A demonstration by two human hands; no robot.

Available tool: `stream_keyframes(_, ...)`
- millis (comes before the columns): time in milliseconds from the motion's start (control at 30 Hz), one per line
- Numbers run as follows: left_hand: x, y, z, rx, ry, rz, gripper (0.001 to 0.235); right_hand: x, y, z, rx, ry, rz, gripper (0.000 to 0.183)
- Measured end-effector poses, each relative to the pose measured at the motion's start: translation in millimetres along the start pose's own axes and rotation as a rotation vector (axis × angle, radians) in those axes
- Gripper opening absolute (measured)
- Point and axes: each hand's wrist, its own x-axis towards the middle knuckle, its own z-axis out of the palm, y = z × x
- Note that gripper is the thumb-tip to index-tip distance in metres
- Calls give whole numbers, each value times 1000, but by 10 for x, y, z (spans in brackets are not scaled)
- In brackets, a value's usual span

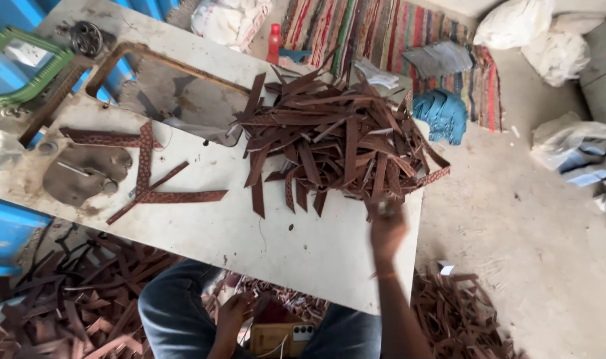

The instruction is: Trimming excess material from brown leather shoe straps using a handheld blade.

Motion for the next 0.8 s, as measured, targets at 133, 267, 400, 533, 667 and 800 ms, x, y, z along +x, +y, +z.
stream_keyframes(133,-77,28,92,66,36,36,38,515,441,44,-29,46,-45,30)
stream_keyframes(267,-197,109,115,160,93,64,39,759,-46,-190,33,-342,473,31)
stream_keyframes(400,-430,215,121,179,70,128,41,524,-323,-814,608,-457,826,18)
stream_keyframes(533,-756,536,432,212,78,-24,38,65,-620,-1381,701,-455,763,15)
stream_keyframes(667,-1126,977,857,231,-115,174,38,-337,-1190,-1573,349,-443,175,18)
stream_keyframes(800,-1204,1356,1199,160,-169,256,36,-717,-1518,-1027,183,-775,-221,32)
